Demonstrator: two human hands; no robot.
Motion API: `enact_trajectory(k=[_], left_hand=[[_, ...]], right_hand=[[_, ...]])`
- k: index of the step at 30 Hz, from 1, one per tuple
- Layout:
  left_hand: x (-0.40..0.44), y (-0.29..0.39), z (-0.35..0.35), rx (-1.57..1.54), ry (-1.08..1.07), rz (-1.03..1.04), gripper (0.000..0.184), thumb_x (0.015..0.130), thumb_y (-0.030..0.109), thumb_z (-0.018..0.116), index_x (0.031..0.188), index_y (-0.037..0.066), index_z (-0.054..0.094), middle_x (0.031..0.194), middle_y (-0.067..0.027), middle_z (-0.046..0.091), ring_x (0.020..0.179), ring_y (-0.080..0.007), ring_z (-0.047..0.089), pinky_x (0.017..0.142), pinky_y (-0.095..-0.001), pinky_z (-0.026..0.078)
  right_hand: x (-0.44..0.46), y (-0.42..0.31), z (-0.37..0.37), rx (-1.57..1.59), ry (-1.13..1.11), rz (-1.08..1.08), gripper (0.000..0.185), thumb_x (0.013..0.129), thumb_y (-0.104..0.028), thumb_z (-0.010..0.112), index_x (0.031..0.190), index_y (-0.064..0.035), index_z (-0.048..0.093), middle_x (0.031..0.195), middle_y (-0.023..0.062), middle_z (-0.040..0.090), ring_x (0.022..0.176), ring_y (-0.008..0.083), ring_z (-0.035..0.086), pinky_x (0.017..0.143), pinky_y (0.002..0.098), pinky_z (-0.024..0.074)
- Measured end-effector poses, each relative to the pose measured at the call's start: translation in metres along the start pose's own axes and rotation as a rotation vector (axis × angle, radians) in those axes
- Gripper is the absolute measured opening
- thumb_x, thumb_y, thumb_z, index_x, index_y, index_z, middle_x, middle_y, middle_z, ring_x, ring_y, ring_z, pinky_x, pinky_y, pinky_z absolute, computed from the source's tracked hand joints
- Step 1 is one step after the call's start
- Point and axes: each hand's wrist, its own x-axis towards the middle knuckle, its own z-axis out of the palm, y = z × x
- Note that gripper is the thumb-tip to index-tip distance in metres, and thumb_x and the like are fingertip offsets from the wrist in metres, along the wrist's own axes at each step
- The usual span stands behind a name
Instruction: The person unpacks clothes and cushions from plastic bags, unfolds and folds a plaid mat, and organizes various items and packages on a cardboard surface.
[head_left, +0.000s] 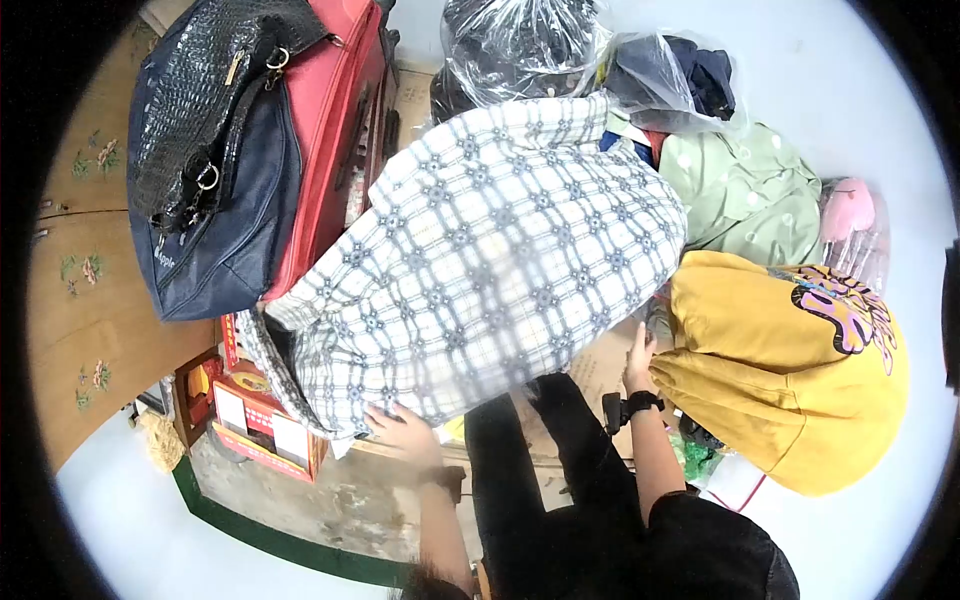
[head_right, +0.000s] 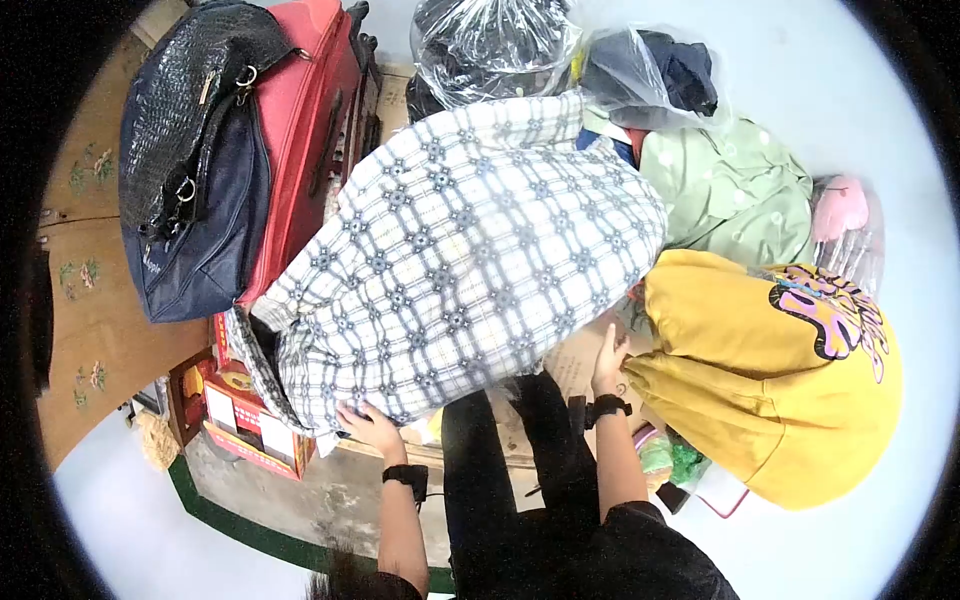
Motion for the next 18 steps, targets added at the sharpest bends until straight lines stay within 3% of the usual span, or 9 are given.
enact_trajectory(k=[1,2,5,8,9,10,12,16,18], left_hand=[[-0.008,0.015,-0.008,0.085,-0.026,-0.224,0.058,0.088,0.032,0.045,0.131,-0.003,0.029,0.138,-0.0211,0.023,0.123,-0.0362,0.028,0.101,-0.0421,0.025],[-0.010,0.015,-0.007,0.090,-0.026,-0.221,0.058,0.088,0.032,0.045,0.131,-0.003,0.029,0.138,-0.0211,0.023,0.123,-0.0362,0.028,0.101,-0.0421,0.025],[-0.016,-0.002,0.002,-0.950,-0.265,-0.975,0.078,0.080,0.057,0.049,0.137,0.010,0.023,0.140,-0.0114,0.022,0.126,-0.0315,0.026,0.100,-0.0439,0.027],[0.007,-0.074,0.049,-1.413,-0.512,-0.913,0.075,0.078,0.055,0.052,0.135,0.012,0.027,0.137,-0.0121,0.029,0.123,-0.0310,0.030,0.097,-0.0506,0.031],[0.012,-0.044,0.035,-1.317,-0.405,-0.882,0.069,0.079,0.050,0.054,0.131,0.009,0.033,0.133,-0.0124,0.035,0.121,-0.0319,0.034,0.096,-0.0512,0.032],[0.008,0.045,-0.012,-1.216,-0.300,-1.093,0.053,0.084,0.043,0.052,0.126,0.012,0.042,0.125,-0.0090,0.046,0.113,-0.0260,0.043,0.093,-0.0448,0.036],[0.050,0.004,-0.019,-1.370,-0.455,-0.865,0.054,0.082,0.039,0.053,0.122,0.004,0.045,0.121,-0.0102,0.050,0.111,-0.0270,0.046,0.094,-0.0457,0.036],[0.071,0.097,-0.124,-1.392,-0.521,-0.569,0.051,0.084,0.026,0.051,0.125,-0.001,0.039,0.122,-0.0133,0.048,0.114,-0.0275,0.045,0.097,-0.0407,0.035],[0.039,0.119,-0.181,-0.935,-0.396,0.231,0.046,0.085,0.023,0.050,0.124,-0.001,0.040,0.123,-0.0128,0.047,0.115,-0.0268,0.044,0.097,-0.0391,0.035]], right_hand=[[-0.027,-0.037,-0.002,0.396,-0.202,0.265,0.079,0.082,-0.052,0.051,0.134,0.0014,0.022,0.131,0.0205,0.031,0.119,0.0310,0.035,0.100,0.0404,0.0289],[-0.017,-0.041,-0.001,0.731,-0.272,0.492,0.077,0.081,-0.055,0.050,0.134,-0.0046,0.025,0.131,0.0187,0.034,0.119,0.0269,0.036,0.098,0.0415,0.0307],[0.025,-0.053,0.029,0.701,-0.522,0.338,0.071,0.081,-0.051,0.054,0.132,-0.0073,0.031,0.127,0.0133,0.042,0.115,0.0245,0.041,0.097,0.0415,0.0319],[0.054,-0.077,0.057,0.406,-0.593,0.450,0.062,0.080,-0.041,0.059,0.128,-0.0072,0.038,0.120,0.0092,0.050,0.109,0.0252,0.047,0.094,0.0401,0.0354],[0.043,-0.099,0.060,0.460,-0.632,0.438,0.059,0.080,-0.039,0.060,0.127,-0.0076,0.040,0.120,0.0087,0.050,0.109,0.0246,0.047,0.093,0.0395,0.0360],[0.022,-0.132,0.062,0.516,-0.670,0.425,0.056,0.080,-0.036,0.060,0.126,-0.0080,0.042,0.120,0.0082,0.051,0.110,0.0241,0.047,0.092,0.0390,0.0366],[0.012,-0.174,0.057,0.604,-0.770,0.369,0.050,0.078,-0.031,0.063,0.118,-0.0060,0.046,0.117,0.0084,0.053,0.104,0.0239,0.051,0.091,0.0402,0.0383],[-0.045,-0.295,0.055,0.730,-0.867,0.148,0.032,0.078,-0.019,0.064,0.103,-0.0025,0.055,0.102,0.0083,0.060,0.094,0.0183,0.056,0.084,0.0319,0.0438],[-0.074,-0.349,0.045,0.883,-0.926,-0.070,0.022,0.081,-0.013,0.060,0.099,-0.0015,0.057,0.096,0.0066,0.061,0.088,0.0157,0.058,0.079,0.0284,0.0460]])
